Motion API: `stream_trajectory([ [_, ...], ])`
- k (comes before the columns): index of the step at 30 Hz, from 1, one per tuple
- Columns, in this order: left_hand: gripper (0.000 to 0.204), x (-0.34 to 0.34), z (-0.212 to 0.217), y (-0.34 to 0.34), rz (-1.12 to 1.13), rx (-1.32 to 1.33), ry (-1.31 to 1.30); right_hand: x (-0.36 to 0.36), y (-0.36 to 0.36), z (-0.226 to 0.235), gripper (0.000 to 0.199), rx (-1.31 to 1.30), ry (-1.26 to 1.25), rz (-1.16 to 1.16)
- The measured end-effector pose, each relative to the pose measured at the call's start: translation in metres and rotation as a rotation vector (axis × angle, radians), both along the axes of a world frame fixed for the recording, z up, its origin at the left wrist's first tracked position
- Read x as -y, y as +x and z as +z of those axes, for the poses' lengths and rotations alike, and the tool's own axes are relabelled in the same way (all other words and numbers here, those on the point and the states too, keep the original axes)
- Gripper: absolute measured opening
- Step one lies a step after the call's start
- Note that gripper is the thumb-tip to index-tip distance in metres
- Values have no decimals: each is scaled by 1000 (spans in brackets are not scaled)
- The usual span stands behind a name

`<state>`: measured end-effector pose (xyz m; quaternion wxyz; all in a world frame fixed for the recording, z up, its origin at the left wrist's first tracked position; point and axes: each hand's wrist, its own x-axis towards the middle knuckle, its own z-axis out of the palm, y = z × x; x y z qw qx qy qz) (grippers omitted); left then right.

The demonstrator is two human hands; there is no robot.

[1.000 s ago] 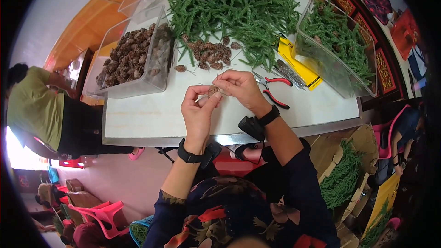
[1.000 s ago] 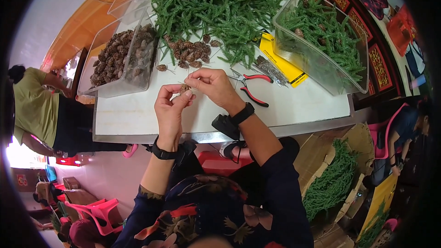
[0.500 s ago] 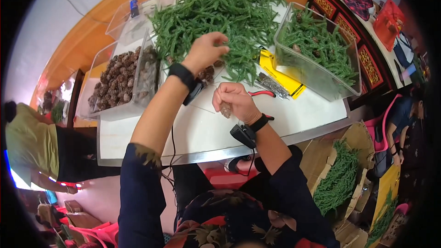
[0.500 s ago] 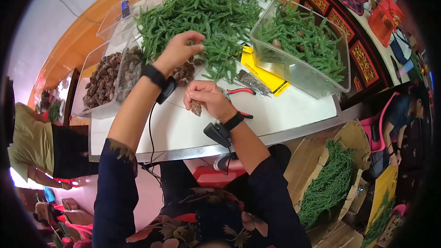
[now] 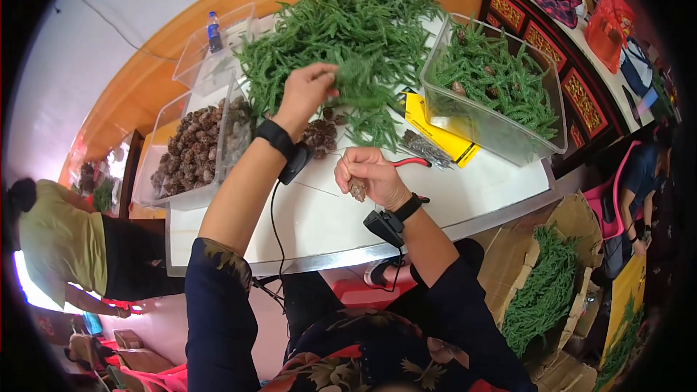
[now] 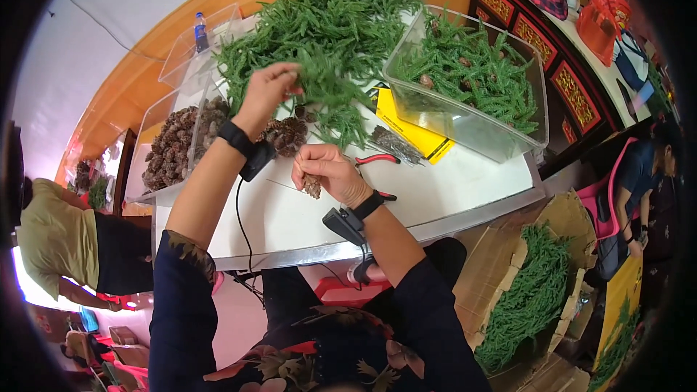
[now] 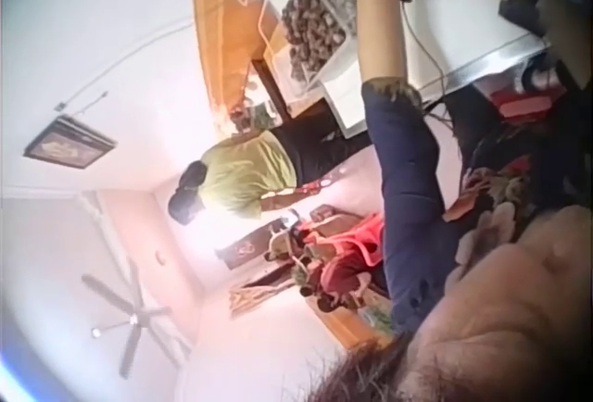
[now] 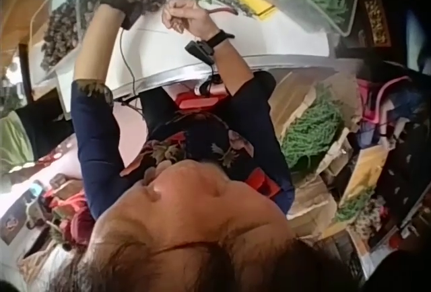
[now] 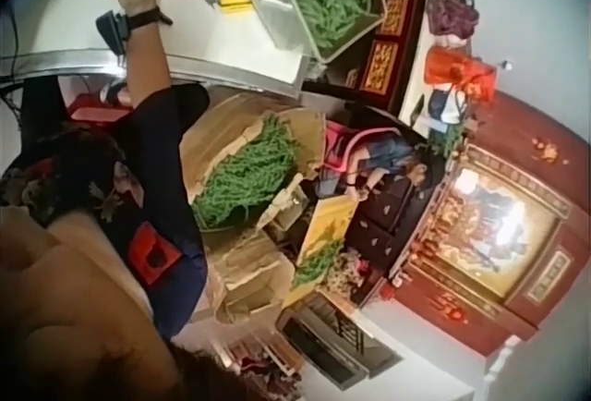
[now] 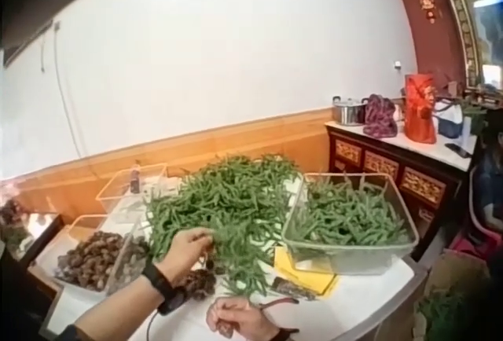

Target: Trimming and arranging small green plants or branches at a workstation.

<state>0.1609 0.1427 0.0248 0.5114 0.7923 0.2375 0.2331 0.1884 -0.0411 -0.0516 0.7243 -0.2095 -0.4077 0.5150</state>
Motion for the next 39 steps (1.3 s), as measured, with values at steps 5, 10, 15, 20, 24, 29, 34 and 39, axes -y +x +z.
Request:
stream_trajectory([
  [5, 20, -3, 15, -10, -31, 1, -10, -3, -3, -4, 25, 4, -26, -12],
  [10, 19, -6, 11, -8, -229, -390, 40, -3, 1, -3, 24, 15, -33, -21],
  [15, 22, 0, -5, 7, -3, -379, 807, -2, 3, -3, 24, 23, -62, -7],
  [20, 29, -11, -41, 52, -52, -6, 1136, -3, 0, -1, 25, 11, -52, 29],
  [24, 26, -2, -35, 70, -112, -367, 1206, 0, 4, -6, 21, 20, -27, 59],
  [29, 26, -17, 6, 51, 133, -333, 1041, 0, 0, -1, 22, 10, 17, 50],
  [34, 14, -2, 34, -17, 224, 223, -265, -2, 2, -6, 21, 3, -5, 6],
  [39, 9, 43, -6, -115, 269, 471, -872, -5, 1, -3, 22, 49, -117, -92],
])
